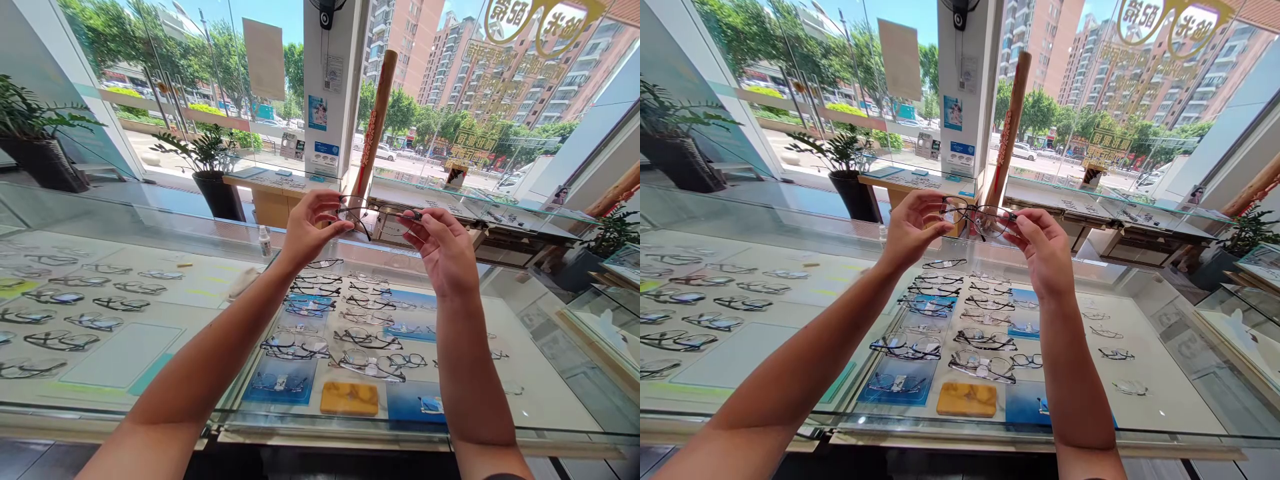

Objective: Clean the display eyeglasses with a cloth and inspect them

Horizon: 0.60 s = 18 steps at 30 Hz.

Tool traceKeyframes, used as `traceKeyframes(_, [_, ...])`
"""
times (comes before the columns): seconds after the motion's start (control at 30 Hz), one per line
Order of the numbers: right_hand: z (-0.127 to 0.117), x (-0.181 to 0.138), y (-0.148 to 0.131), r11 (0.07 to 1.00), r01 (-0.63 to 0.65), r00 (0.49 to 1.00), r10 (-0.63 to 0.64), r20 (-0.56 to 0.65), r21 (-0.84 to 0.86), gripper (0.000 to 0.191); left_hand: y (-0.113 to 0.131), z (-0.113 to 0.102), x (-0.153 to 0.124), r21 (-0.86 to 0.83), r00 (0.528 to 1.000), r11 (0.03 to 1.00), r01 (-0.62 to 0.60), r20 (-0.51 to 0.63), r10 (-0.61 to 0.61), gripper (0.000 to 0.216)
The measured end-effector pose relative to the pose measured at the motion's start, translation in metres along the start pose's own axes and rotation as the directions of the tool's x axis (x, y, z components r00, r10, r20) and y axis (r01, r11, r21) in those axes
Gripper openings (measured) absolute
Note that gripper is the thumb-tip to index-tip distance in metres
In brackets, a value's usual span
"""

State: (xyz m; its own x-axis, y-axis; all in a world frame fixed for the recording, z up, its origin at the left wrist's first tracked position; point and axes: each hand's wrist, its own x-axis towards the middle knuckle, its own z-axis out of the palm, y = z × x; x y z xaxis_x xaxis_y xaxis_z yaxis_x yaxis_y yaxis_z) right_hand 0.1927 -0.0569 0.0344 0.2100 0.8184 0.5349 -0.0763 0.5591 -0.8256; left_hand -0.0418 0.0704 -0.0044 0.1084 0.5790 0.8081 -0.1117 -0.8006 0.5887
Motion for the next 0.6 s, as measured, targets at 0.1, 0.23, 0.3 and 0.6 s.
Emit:
traceKeyframes(0.1, [0.000, 0.000, 0.000, 1.000, 0.007, 1.000, -0.006, 0.026, -0.016, 0.019, 0.002, 0.000, 0.000, 0.023, 1.000, 1.000, -0.005, 0.012, 0.004, 0.065])
traceKeyframes(0.23, [-0.004, 0.003, 0.002, 1.000, 0.014, 0.999, -0.013, 0.052, -0.009, 0.016, 0.004, -0.002, 0.000, 0.064, 0.999, 0.997, -0.049, 0.020, 0.048, 0.063])
traceKeyframes(0.3, [-0.009, 0.005, 0.002, 0.998, 0.053, 0.997, -0.051, 0.052, -0.035, 0.014, 0.007, -0.004, 0.001, 0.119, 0.994, 0.987, -0.106, 0.016, 0.105, 0.064])
traceKeyframes(0.6, [-0.015, 0.004, 0.000, 0.737, 0.359, 0.933, -0.268, 0.241, -0.572, 0.015, 0.035, -0.007, -0.001, 0.450, 0.836, 0.706, -0.547, 0.257, 0.484, 0.057])
